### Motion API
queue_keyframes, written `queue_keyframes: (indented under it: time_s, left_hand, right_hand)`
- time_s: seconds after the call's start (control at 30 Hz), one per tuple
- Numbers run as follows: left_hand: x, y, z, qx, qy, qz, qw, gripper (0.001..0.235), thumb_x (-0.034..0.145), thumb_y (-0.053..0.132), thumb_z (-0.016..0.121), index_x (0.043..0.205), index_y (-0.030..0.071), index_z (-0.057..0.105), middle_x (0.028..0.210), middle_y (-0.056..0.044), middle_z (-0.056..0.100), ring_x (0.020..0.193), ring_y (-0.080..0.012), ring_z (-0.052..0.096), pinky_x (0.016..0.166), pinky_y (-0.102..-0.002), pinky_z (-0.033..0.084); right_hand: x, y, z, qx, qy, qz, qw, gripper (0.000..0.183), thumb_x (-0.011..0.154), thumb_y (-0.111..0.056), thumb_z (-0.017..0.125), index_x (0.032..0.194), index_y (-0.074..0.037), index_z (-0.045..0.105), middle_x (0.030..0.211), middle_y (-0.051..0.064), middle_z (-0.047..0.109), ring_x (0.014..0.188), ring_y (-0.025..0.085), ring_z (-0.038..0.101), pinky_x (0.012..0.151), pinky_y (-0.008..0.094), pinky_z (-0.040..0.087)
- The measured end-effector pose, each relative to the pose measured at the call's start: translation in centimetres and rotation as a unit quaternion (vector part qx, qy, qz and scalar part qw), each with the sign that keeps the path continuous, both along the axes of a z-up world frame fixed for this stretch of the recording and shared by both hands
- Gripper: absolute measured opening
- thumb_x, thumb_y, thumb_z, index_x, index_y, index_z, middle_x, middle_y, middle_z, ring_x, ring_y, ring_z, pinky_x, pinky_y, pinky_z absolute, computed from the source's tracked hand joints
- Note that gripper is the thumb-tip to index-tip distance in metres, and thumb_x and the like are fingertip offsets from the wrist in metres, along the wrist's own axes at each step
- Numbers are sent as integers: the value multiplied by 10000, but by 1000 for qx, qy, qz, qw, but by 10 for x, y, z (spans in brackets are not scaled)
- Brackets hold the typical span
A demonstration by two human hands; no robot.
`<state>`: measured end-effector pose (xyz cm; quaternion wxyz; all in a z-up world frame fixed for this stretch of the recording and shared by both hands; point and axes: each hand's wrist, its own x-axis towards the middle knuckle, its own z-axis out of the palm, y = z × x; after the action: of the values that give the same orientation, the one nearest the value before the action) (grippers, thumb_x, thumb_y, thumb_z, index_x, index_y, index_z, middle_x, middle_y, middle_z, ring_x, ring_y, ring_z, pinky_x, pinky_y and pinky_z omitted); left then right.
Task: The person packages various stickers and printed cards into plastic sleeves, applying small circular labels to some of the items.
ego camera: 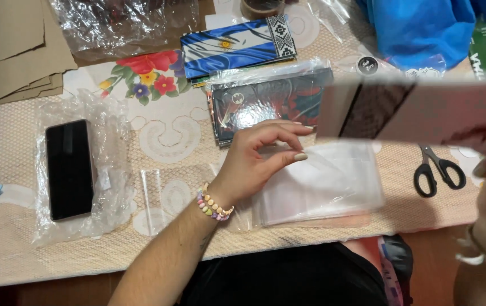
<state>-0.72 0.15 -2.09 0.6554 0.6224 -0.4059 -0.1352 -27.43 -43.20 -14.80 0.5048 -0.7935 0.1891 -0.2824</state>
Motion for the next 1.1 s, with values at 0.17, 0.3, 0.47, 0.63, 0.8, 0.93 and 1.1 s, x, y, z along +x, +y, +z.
queue_keyframes:
  time_s: [0.17,0.3,0.47,0.63,0.8,0.93,1.1]
  left_hand:
    - [1,1,2,-8,7,4,1000,101,869,71,760,889,119,674,1082,-78,741,1063,-198,709,1013,-341,549]
    - [2,2,2,-1,13,6,1000,113,864,52,754,882,134,679,1072,-61,748,1056,-186,711,1000,-344,555]
    - [0,2,1,2,35,-4,999,111,869,43,749,897,134,692,1068,-66,748,1054,-188,715,987,-331,569]
    - [1,2,1,-4,41,-5,999,83,878,77,756,903,126,694,1060,-78,750,1047,-192,725,970,-323,572]
    - [0,1,3,-12,52,-10,999,73,876,78,757,901,104,693,1058,-97,750,1044,-202,731,963,-319,586]
    - [-2,2,3,-8,76,-7,997,50,875,57,752,907,82,721,1035,-113,756,1006,-189,735,936,-296,595]
    - [0,4,-5,28,42,18,999,54,879,77,753,932,88,752,964,-55,768,907,-129,726,847,-247,581]
  right_hand:
    - [19,133,49,-3,-103,-74,992,506,1174,-543,393,961,-103,526,675,30,439,599,158,480,663,261,446]
    - [23,147,50,54,-146,-147,977,324,1139,-404,474,986,-131,557,775,15,497,574,128,434,605,233,402]
    - [24,154,56,20,-124,-155,980,366,1123,-264,389,857,-32,486,679,102,409,557,204,414,663,316,434]
    - [27,154,56,-29,-117,-141,983,355,1163,-159,329,889,31,453,701,161,403,554,255,409,599,322,380]
    - [26,156,52,-57,-118,-153,980,342,1193,-103,339,931,81,459,737,215,448,540,281,415,564,345,394]
    - [44,179,81,-118,-138,-94,979,510,1206,-134,374,771,114,473,681,247,487,518,332,476,495,379,393]
    - [17,152,67,-85,-28,-61,994,325,1162,-134,376,976,82,530,991,204,566,798,298,585,666,342,490]
